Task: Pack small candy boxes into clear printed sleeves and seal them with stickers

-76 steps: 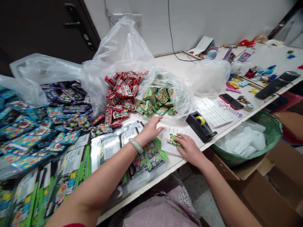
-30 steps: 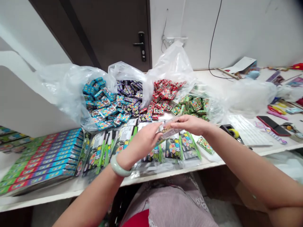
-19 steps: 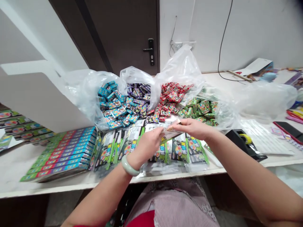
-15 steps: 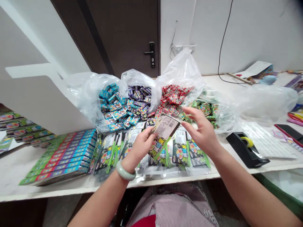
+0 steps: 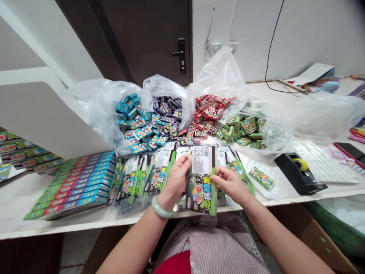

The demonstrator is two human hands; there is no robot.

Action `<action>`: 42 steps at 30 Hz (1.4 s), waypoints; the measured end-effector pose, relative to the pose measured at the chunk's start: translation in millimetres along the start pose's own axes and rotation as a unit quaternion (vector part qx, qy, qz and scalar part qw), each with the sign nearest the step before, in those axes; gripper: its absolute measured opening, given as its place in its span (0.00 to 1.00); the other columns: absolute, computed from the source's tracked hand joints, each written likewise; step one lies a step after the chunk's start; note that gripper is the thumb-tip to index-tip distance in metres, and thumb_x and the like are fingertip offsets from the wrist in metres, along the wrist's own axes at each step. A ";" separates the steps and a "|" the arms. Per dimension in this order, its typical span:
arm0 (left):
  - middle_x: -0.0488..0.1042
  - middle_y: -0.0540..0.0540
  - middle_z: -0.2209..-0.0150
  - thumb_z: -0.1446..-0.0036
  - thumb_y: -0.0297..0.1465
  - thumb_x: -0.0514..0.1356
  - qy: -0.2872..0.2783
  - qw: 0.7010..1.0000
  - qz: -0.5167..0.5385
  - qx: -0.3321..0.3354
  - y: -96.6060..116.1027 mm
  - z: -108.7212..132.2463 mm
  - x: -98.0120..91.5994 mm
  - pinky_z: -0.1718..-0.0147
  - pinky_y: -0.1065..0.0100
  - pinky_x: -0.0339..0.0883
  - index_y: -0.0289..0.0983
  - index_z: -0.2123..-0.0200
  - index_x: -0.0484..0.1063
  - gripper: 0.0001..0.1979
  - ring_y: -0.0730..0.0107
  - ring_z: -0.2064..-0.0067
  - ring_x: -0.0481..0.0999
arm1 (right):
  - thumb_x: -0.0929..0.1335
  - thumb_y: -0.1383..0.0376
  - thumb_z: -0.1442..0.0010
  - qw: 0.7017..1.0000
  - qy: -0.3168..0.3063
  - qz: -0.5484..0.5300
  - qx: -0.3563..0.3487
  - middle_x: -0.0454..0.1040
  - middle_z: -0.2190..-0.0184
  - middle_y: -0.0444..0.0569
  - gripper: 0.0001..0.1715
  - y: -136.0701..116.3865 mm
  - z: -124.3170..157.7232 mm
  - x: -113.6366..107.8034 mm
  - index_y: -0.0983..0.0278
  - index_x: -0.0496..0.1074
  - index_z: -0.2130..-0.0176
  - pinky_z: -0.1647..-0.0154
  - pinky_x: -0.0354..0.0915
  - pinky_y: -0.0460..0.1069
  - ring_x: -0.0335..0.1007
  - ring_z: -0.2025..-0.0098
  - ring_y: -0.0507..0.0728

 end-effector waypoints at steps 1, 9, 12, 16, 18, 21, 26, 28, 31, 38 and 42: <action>0.79 0.45 0.63 0.50 0.37 0.68 0.000 1.000 -0.005 0.000 -0.3 1.9 -0.5 0.59 0.65 0.71 0.34 0.60 0.73 0.17 0.63 0.59 0.78 | 0.72 0.47 0.51 1.000 -0.012 -0.007 0.012 0.60 0.82 0.36 0.24 6.0 5.3 0.8 0.61 0.63 0.73 0.80 0.59 0.45 0.58 0.81 0.49; 0.73 0.53 0.65 0.48 0.31 0.67 -0.042 0.997 -0.056 -0.035 -20.0 42.0 -18.1 0.62 0.72 0.69 0.49 0.36 0.53 0.39 0.75 0.65 0.74 | 0.71 0.58 0.43 0.998 -0.044 -0.046 0.016 0.73 0.65 0.44 0.25 42.7 51.8 -2.9 0.56 0.62 0.48 0.65 0.71 0.51 0.73 0.65 0.55; 0.73 0.50 0.61 0.46 0.31 0.65 -0.058 0.991 -0.118 -0.011 -21.9 54.0 -21.9 0.57 0.70 0.69 0.47 0.37 0.58 0.34 0.72 0.59 0.74 | 0.71 0.61 0.43 0.997 0.048 -0.056 -0.030 0.74 0.61 0.45 0.36 37.9 54.9 -5.5 0.52 0.52 0.41 0.67 0.71 0.49 0.73 0.65 0.54; 0.74 0.46 0.57 0.44 0.32 0.62 -0.082 0.982 -0.171 -0.004 -12.7 55.7 -23.5 0.54 0.65 0.70 0.46 0.37 0.57 0.32 0.67 0.56 0.74 | 0.70 0.61 0.41 0.995 0.071 -0.013 -0.066 0.74 0.60 0.45 0.34 27.2 49.8 -3.1 0.50 0.54 0.40 0.74 0.69 0.47 0.72 0.67 0.54; 0.74 0.46 0.58 0.44 0.32 0.62 -0.095 0.976 -0.198 -0.007 -7.8 54.5 -25.0 0.55 0.64 0.70 0.46 0.37 0.55 0.33 0.66 0.57 0.75 | 0.68 0.60 0.39 0.994 0.060 0.032 -0.084 0.73 0.61 0.45 0.29 24.3 48.6 -2.6 0.50 0.58 0.41 0.73 0.68 0.48 0.71 0.68 0.53; 0.75 0.46 0.60 0.45 0.32 0.62 -0.121 0.967 -0.222 -0.029 -7.0 55.3 -29.7 0.57 0.63 0.71 0.44 0.41 0.58 0.28 0.64 0.58 0.76 | 0.65 0.60 0.36 0.989 0.029 0.109 -0.094 0.72 0.64 0.44 0.22 25.1 49.2 -2.1 0.51 0.63 0.43 0.74 0.67 0.48 0.68 0.71 0.52; 0.75 0.46 0.63 0.39 0.36 0.58 -0.048 0.959 -0.274 0.053 -10.1 59.3 -39.3 0.62 0.67 0.70 0.40 0.57 0.68 0.09 0.67 0.62 0.75 | 0.63 0.60 0.34 0.979 -0.017 0.185 -0.087 0.73 0.65 0.45 0.19 29.0 45.2 1.0 0.54 0.65 0.44 0.72 0.67 0.49 0.69 0.71 0.53; 0.75 0.46 0.64 0.39 0.36 0.57 -0.010 0.948 -0.300 0.104 -8.8 59.3 -38.0 0.59 0.66 0.69 0.39 0.64 0.70 0.07 0.66 0.60 0.75 | 0.62 0.60 0.34 0.971 -0.007 0.208 -0.116 0.73 0.66 0.46 0.13 25.4 38.9 0.9 0.57 0.69 0.50 0.67 0.67 0.51 0.70 0.68 0.54; 0.78 0.44 0.59 0.38 0.34 0.57 -0.010 0.955 -0.275 0.114 -6.7 56.3 -32.4 0.54 0.62 0.68 0.38 0.67 0.70 0.07 0.63 0.54 0.76 | 0.63 0.61 0.34 0.958 0.019 0.224 -0.176 0.73 0.64 0.49 0.09 15.0 27.9 0.2 0.60 0.71 0.63 0.59 0.66 0.53 0.70 0.60 0.57; 0.81 0.43 0.61 0.44 0.33 0.63 -0.013 0.980 -0.197 0.023 0.1 47.8 -36.2 0.57 0.61 0.72 0.38 0.57 0.74 0.11 0.62 0.57 0.79 | 0.68 0.61 0.40 0.988 0.009 0.106 -0.108 0.72 0.65 0.47 0.11 2.7 19.2 1.4 0.57 0.68 0.55 0.72 0.65 0.48 0.70 0.65 0.55; 0.80 0.43 0.61 0.47 0.32 0.65 -0.038 0.969 -0.235 0.069 8.0 49.3 -34.1 0.54 0.61 0.71 0.37 0.66 0.77 0.06 0.63 0.57 0.78 | 0.68 0.63 0.39 0.957 -0.029 0.238 -0.166 0.72 0.60 0.50 0.02 -10.6 25.7 3.6 0.59 0.71 0.64 0.63 0.67 0.50 0.69 0.55 0.57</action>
Point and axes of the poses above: each hand's wrist, its own z-axis away from the middle knuckle, its own x-axis out of the palm, y = z × x, the point moved 2 cm from there along -z, towards the middle knuckle
